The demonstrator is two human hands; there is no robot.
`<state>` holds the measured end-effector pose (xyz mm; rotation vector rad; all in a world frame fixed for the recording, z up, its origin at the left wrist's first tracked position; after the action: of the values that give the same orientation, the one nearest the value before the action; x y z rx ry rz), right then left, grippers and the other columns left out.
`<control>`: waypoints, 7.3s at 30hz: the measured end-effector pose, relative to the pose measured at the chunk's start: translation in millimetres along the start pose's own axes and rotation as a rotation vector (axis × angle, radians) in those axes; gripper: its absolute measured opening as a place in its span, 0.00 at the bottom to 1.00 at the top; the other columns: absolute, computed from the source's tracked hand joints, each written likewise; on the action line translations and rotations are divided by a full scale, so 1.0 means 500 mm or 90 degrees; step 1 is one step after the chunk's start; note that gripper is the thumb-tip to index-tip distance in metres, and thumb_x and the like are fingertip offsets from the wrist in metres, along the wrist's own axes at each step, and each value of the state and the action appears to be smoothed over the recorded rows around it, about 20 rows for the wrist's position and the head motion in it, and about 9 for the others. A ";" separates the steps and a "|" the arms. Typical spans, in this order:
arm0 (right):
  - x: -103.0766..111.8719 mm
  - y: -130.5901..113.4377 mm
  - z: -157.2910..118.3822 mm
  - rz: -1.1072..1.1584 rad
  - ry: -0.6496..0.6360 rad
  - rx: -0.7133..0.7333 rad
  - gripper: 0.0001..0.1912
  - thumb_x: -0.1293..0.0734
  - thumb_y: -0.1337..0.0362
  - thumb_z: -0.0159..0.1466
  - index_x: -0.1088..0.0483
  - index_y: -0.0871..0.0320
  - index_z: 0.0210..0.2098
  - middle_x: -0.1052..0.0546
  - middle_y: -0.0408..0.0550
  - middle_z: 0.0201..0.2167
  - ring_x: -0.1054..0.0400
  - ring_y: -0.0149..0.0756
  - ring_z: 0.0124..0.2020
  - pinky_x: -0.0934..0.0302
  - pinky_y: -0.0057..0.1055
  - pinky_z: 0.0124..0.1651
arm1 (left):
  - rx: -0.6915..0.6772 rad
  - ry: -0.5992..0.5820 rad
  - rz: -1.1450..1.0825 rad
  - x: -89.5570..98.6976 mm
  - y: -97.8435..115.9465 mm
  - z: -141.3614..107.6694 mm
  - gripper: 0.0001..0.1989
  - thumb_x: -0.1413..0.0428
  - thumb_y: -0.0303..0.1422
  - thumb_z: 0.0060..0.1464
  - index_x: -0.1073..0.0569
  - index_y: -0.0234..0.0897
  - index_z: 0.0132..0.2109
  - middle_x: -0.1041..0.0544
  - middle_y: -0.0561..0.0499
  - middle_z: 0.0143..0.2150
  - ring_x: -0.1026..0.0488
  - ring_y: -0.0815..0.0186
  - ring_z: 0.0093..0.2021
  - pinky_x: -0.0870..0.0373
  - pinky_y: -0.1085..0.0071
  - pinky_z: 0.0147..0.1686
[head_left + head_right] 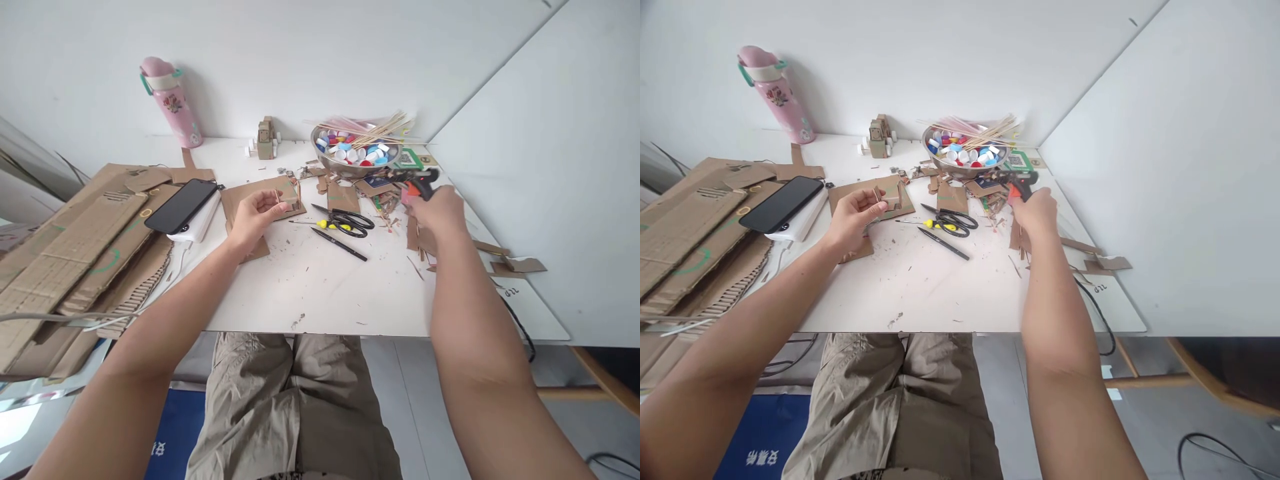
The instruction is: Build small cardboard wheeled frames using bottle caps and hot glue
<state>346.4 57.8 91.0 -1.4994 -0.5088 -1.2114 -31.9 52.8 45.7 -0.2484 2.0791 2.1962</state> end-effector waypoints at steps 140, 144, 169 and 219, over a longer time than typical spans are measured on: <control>-0.098 -0.243 -0.209 0.554 -0.193 0.371 0.41 0.31 0.17 0.57 0.24 0.51 0.33 0.17 0.50 0.29 0.32 0.36 0.20 0.34 0.37 0.26 | -0.262 0.044 0.339 0.009 0.090 -0.020 0.20 0.27 0.30 0.53 0.13 0.46 0.53 0.18 0.46 0.51 0.23 0.49 0.60 0.27 0.56 0.68; -0.103 -0.252 -0.233 0.452 -0.185 0.423 0.42 0.36 0.17 0.61 0.22 0.50 0.32 0.17 0.52 0.30 0.22 0.46 0.32 0.27 0.42 0.37 | -0.337 0.013 0.456 -0.016 0.102 -0.030 0.24 0.29 0.33 0.55 0.15 0.46 0.60 0.18 0.43 0.54 0.23 0.48 0.60 0.31 0.53 0.69; -0.091 -0.236 -0.224 0.332 -0.021 0.509 0.37 0.36 0.22 0.67 0.22 0.50 0.37 0.15 0.56 0.33 0.20 0.55 0.37 0.25 0.47 0.42 | -0.342 0.031 0.483 -0.019 0.117 -0.044 0.25 0.30 0.33 0.53 0.19 0.48 0.59 0.14 0.47 0.53 0.25 0.46 0.61 0.43 0.53 0.71; -0.087 -0.241 -0.233 0.306 -0.012 0.535 0.39 0.39 0.22 0.68 0.22 0.52 0.40 0.17 0.53 0.30 0.20 0.51 0.32 0.22 0.46 0.40 | -0.513 0.123 0.731 -0.031 0.123 -0.069 0.22 0.38 0.39 0.66 0.23 0.48 0.65 0.14 0.45 0.54 0.22 0.50 0.55 0.36 0.51 0.66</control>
<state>182.2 3.2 96.1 -0.8295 -0.5366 -0.4924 -27.0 15.1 107.4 0.9608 1.3428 3.6810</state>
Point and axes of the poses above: each hand's wrist, its own z-axis towards the middle knuckle, its own x-axis out of the back of the hand, y = z × x, the point moved 10 cm from there along z, towards the middle knuckle
